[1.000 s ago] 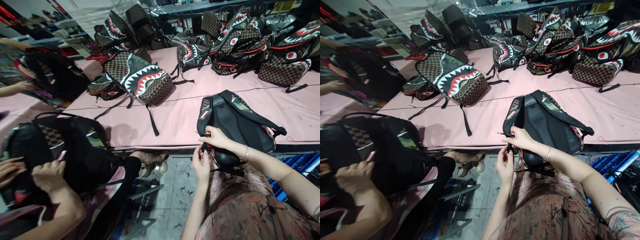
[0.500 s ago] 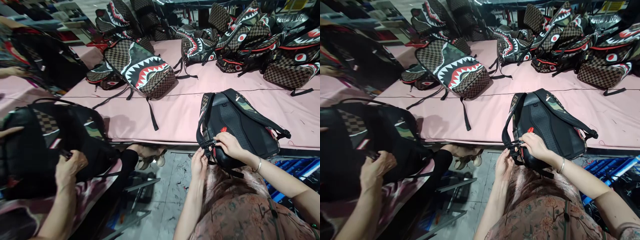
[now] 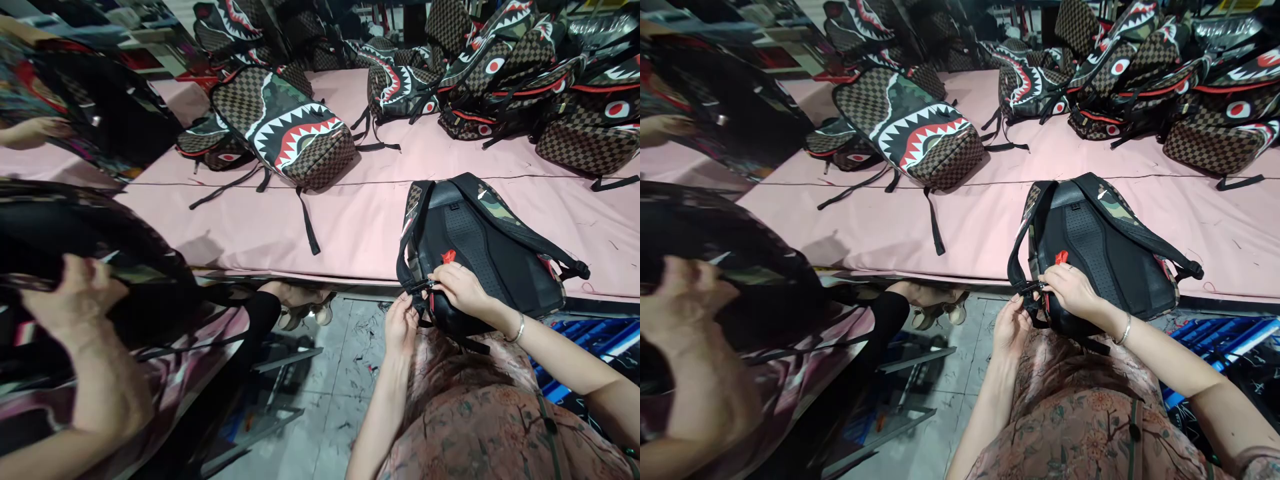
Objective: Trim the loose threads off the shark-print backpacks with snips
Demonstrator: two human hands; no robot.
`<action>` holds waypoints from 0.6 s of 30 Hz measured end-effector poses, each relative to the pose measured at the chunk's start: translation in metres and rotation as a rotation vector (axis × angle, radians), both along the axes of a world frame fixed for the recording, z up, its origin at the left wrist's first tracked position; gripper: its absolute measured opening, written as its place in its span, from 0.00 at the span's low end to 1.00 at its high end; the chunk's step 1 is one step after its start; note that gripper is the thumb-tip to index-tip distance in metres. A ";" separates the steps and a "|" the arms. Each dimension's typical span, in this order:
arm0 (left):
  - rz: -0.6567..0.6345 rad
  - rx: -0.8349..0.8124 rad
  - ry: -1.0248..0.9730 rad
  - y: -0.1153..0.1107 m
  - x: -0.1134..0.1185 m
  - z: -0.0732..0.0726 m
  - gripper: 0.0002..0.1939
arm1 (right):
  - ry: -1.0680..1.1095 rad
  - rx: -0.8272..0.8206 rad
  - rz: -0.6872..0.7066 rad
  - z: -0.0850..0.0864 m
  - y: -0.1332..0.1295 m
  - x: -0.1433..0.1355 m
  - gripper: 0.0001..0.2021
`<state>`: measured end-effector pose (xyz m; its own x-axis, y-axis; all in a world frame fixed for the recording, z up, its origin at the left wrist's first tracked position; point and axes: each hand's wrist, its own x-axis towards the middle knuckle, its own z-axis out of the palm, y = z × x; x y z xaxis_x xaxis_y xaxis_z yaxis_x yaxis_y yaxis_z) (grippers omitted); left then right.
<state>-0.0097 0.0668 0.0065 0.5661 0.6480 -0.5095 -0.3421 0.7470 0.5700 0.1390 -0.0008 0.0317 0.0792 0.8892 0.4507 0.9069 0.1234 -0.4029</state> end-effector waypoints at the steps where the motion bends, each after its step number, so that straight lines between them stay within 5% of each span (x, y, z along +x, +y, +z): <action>1: -0.004 0.000 0.000 0.000 0.000 0.000 0.10 | -0.010 -0.004 0.009 0.000 0.001 -0.001 0.10; 13: 0.050 -0.012 0.029 -0.005 0.002 0.009 0.07 | -0.150 -0.038 -0.012 0.003 0.006 -0.012 0.10; 18: 0.030 -0.004 0.053 -0.005 0.001 0.007 0.09 | 0.110 0.003 -0.043 -0.001 0.006 -0.009 0.09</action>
<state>-0.0089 0.0620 0.0139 0.5184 0.6622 -0.5411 -0.3340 0.7393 0.5847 0.1299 0.0048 0.0307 0.1664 0.8825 0.4400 0.8618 0.0867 -0.4998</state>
